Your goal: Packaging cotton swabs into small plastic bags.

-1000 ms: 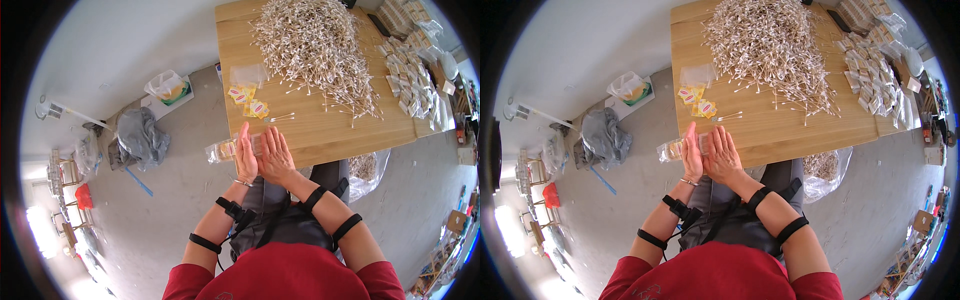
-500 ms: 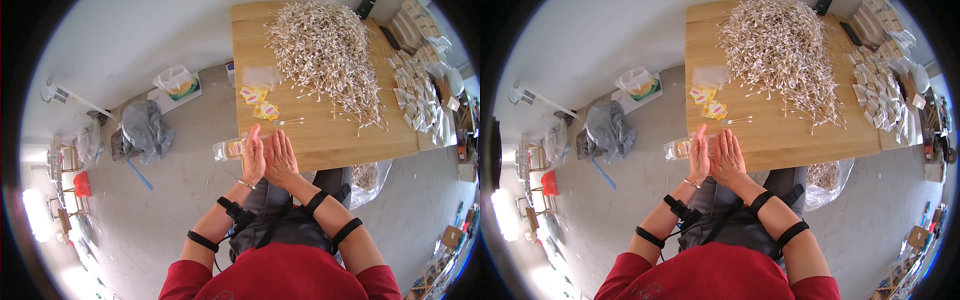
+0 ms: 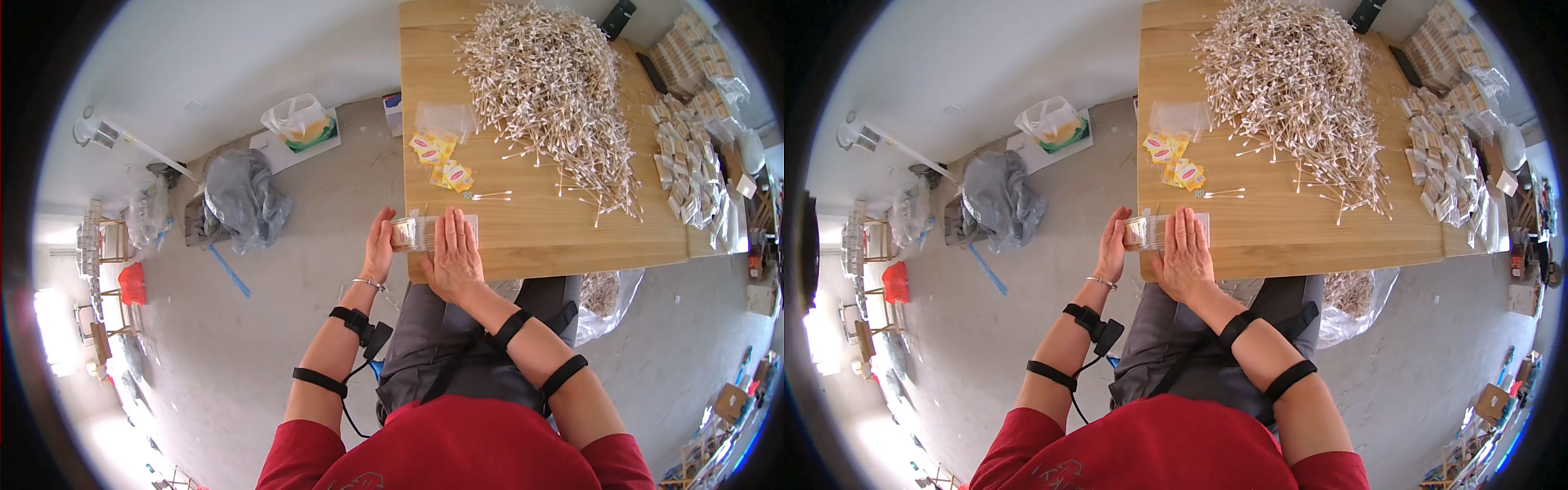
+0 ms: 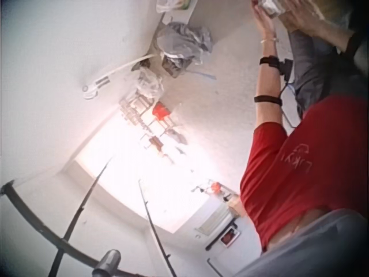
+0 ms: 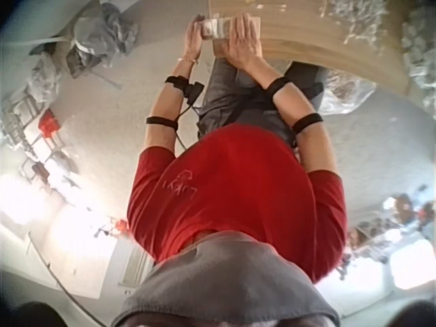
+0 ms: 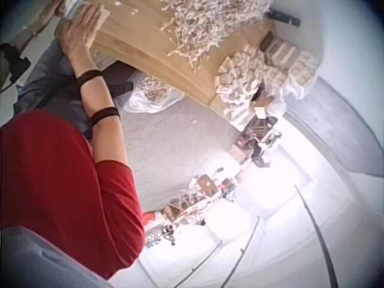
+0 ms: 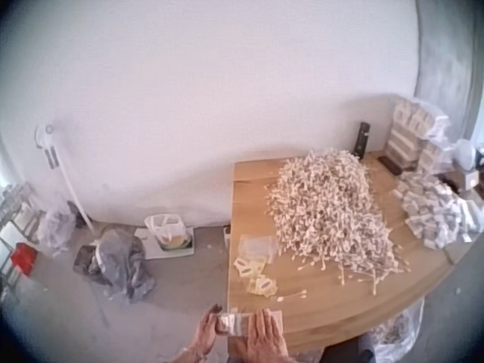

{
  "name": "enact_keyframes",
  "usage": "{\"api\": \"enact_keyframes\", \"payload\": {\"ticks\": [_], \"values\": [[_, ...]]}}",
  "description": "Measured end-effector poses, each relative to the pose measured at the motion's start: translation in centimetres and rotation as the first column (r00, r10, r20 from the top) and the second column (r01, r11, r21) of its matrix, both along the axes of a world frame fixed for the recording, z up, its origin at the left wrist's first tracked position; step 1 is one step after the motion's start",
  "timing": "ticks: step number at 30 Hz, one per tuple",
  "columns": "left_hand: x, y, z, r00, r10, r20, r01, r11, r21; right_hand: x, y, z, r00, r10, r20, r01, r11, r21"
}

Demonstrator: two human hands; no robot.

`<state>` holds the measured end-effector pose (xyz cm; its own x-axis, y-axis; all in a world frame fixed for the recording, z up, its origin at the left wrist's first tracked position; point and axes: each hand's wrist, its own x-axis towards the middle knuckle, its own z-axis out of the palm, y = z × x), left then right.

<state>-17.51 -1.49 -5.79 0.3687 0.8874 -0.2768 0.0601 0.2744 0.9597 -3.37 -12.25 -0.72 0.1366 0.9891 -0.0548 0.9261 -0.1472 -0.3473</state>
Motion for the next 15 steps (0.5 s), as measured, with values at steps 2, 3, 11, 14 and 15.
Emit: {"api": "enact_keyframes", "payload": {"ticks": [2,3,11,14,15], "values": [[-0.5,0.7,-1.2,0.996,-0.030,0.089,0.032,0.999,-0.031,-0.6,0.3,0.2,1.000,0.003,0.015,-0.003,1.000,0.001],[-0.4,0.8,-1.3,0.982,-0.061,0.180,0.073,0.995,-0.063,-0.6,0.3,0.2,1.000,0.001,0.031,-0.001,1.000,-0.004],[-0.1,0.1,0.0,0.926,0.042,0.376,0.022,0.986,-0.165,-1.9,1.1,0.0,1.000,-0.017,0.018,0.017,1.000,0.001],[-0.4,0.0,0.2,0.933,0.039,0.359,0.008,0.991,-0.130,-2.2,1.2,0.1,0.999,-0.034,0.012,0.034,0.999,0.017],[-0.5,0.0,0.2,0.940,0.035,0.338,0.002,0.994,-0.108,-2.3,1.2,0.0,0.999,-0.034,0.017,0.033,0.999,0.024]]}}
